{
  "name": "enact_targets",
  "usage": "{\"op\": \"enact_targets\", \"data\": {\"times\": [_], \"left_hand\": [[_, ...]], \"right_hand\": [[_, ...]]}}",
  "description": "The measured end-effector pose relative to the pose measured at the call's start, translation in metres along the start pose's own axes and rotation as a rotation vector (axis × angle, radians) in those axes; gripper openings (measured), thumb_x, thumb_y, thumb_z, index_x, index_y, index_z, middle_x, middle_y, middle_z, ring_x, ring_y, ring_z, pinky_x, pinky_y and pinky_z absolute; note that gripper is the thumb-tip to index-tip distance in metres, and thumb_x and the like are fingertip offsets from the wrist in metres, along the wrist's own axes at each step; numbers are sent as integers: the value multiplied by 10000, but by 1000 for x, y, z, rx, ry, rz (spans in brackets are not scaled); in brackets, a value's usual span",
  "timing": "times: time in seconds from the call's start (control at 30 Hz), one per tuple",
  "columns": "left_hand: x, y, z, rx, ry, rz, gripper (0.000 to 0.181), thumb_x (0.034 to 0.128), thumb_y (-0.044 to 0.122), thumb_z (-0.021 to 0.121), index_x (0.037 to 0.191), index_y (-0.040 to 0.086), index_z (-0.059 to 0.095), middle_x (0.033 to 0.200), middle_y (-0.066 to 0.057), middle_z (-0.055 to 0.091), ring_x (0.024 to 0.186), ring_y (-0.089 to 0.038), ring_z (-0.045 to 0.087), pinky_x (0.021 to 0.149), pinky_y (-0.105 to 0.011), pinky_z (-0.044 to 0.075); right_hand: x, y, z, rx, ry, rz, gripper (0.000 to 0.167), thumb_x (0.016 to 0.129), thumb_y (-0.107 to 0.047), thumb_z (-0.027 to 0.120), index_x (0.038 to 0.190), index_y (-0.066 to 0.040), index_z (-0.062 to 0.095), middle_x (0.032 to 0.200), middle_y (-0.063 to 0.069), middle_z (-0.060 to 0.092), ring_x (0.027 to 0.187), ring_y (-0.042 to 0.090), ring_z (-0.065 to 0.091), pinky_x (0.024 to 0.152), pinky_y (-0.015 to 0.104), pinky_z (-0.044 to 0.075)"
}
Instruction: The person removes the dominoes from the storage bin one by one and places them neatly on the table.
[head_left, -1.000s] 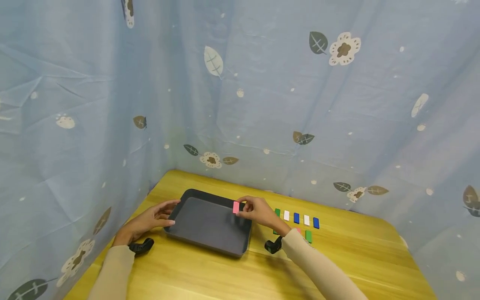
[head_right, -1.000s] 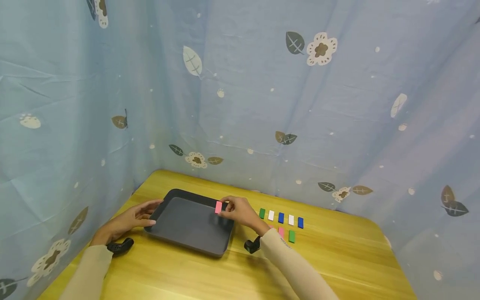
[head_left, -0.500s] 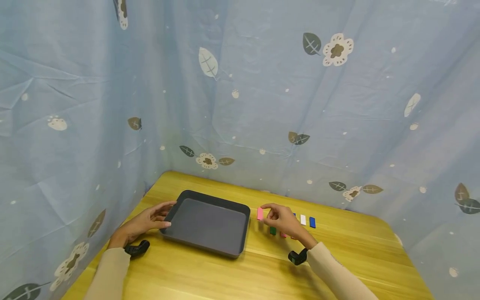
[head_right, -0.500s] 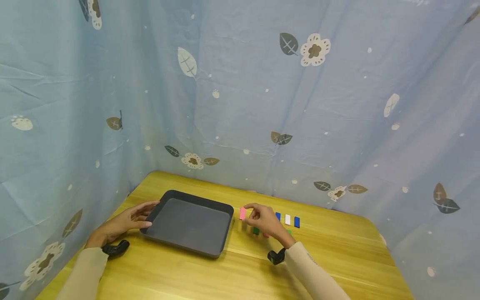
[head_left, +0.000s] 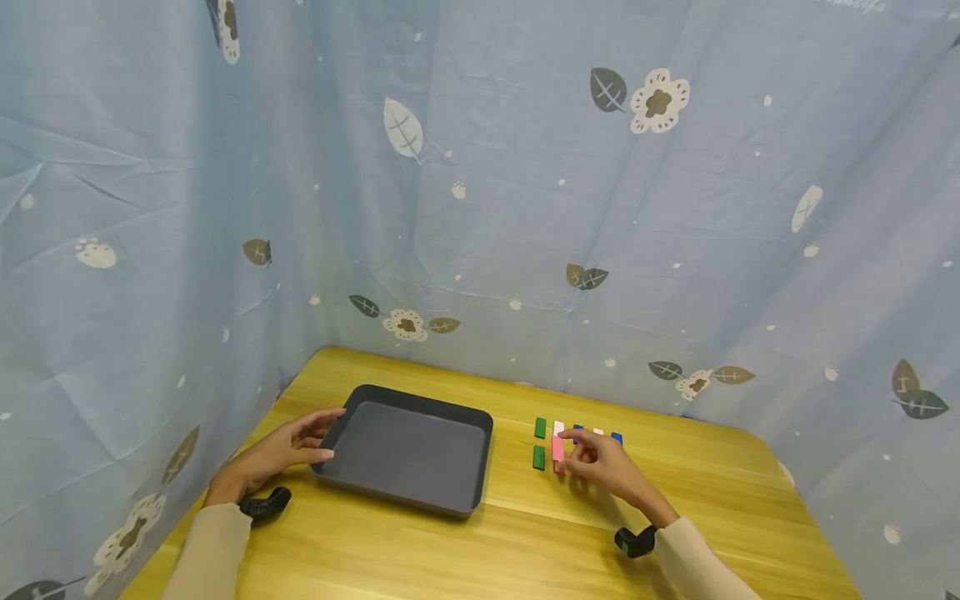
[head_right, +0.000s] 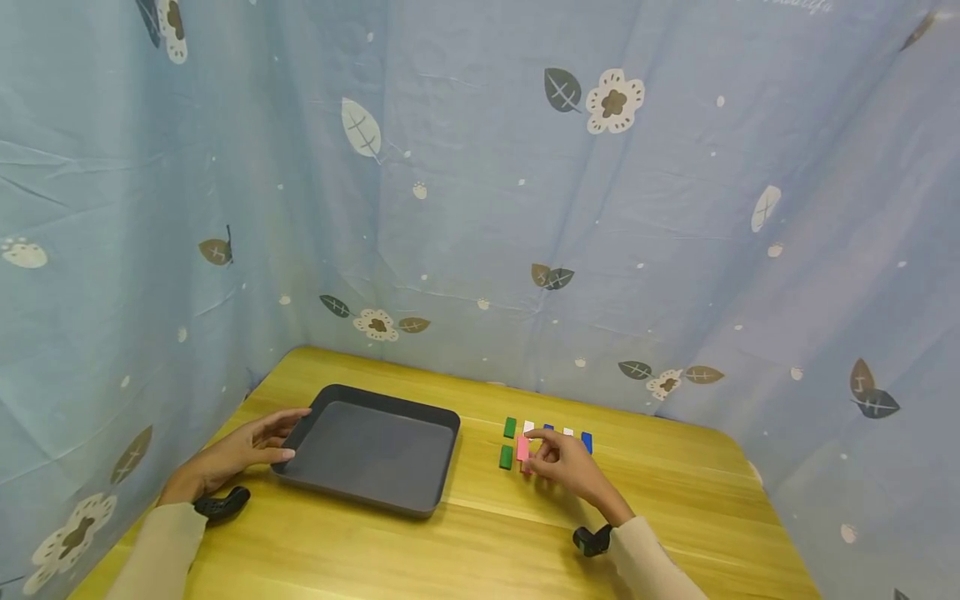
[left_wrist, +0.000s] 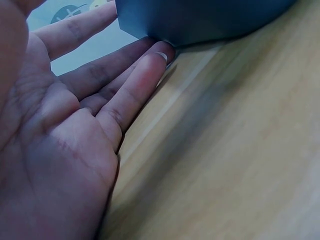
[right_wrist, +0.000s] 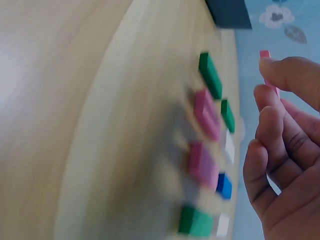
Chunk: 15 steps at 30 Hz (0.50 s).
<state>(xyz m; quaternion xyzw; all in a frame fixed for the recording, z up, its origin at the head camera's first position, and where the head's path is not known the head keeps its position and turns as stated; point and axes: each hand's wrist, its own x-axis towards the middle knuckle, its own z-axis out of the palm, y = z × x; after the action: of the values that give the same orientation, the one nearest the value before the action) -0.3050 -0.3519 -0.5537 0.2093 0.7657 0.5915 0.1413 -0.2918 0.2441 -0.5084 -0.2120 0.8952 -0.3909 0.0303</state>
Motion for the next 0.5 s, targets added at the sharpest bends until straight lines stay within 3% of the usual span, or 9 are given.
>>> {"op": "enact_targets", "data": {"times": [0.23,0.5], "left_hand": [[0,0,1,-3,3,-5,719,1015,152,675,1629,206,305,1662,-159,233,1470,-475,248,1105,-611,341],[-1,2,1,-8,19,-6,738,994,159,705,1623,186,320,1649,-155,256,1455,-461,270,1091,-573,357]], "right_hand": [[-24,20,-12,55,26,68,489,948,-206,771,1374,-23,613,861,54,676,689,172,599,619,254,493],[-45,39,-28,90,5,141,522,977,-190,734,1434,-4,563,884,104,672,663,196,604,566,289,513]]}}
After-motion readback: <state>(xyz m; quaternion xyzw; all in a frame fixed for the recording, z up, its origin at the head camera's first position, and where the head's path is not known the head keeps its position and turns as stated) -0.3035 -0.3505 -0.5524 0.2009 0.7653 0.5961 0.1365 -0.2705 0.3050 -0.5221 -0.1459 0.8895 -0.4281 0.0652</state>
